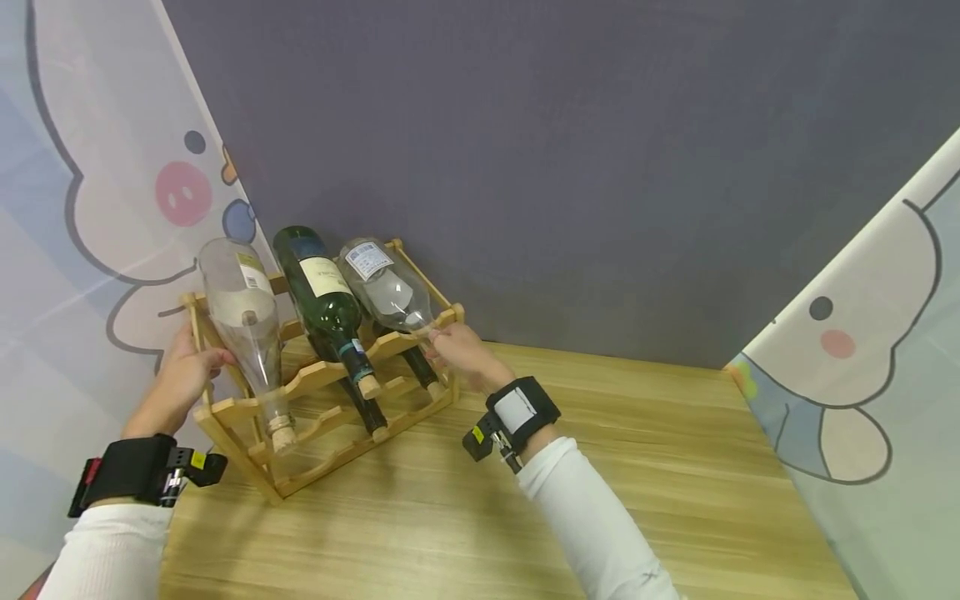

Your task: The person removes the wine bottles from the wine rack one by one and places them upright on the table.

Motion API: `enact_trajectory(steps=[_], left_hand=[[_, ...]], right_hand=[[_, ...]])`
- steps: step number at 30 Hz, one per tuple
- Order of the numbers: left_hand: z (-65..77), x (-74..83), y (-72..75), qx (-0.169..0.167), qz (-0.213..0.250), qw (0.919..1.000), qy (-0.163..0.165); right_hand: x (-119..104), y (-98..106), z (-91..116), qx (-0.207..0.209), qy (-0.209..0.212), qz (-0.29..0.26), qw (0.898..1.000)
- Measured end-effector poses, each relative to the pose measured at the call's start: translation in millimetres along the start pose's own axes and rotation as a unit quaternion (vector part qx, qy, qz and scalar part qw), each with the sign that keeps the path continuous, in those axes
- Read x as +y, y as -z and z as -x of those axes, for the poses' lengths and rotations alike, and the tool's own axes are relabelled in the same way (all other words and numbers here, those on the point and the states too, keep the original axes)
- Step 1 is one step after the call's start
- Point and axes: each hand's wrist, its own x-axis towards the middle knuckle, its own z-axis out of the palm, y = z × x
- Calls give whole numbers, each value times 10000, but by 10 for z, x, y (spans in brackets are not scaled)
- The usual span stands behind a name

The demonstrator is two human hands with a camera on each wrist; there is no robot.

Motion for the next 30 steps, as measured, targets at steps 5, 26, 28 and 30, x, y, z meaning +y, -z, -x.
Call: enact_trajectory(steps=[5, 26, 28, 30], left_hand=[[24, -6, 0, 12, 85, 10000, -46], [27, 10, 8, 75, 86, 9999, -41], [29, 6, 10, 60, 116, 9999, -35], [30, 2, 7, 19, 37, 10000, -32]], right_hand=[[-28, 20, -14, -252, -375, -477, 9978], [-60, -19, -67, -109, -145, -355, 9992], [-104, 16, -79, -197, -332, -190, 9991], [-143, 49, -83, -298, -462, -119, 9984]])
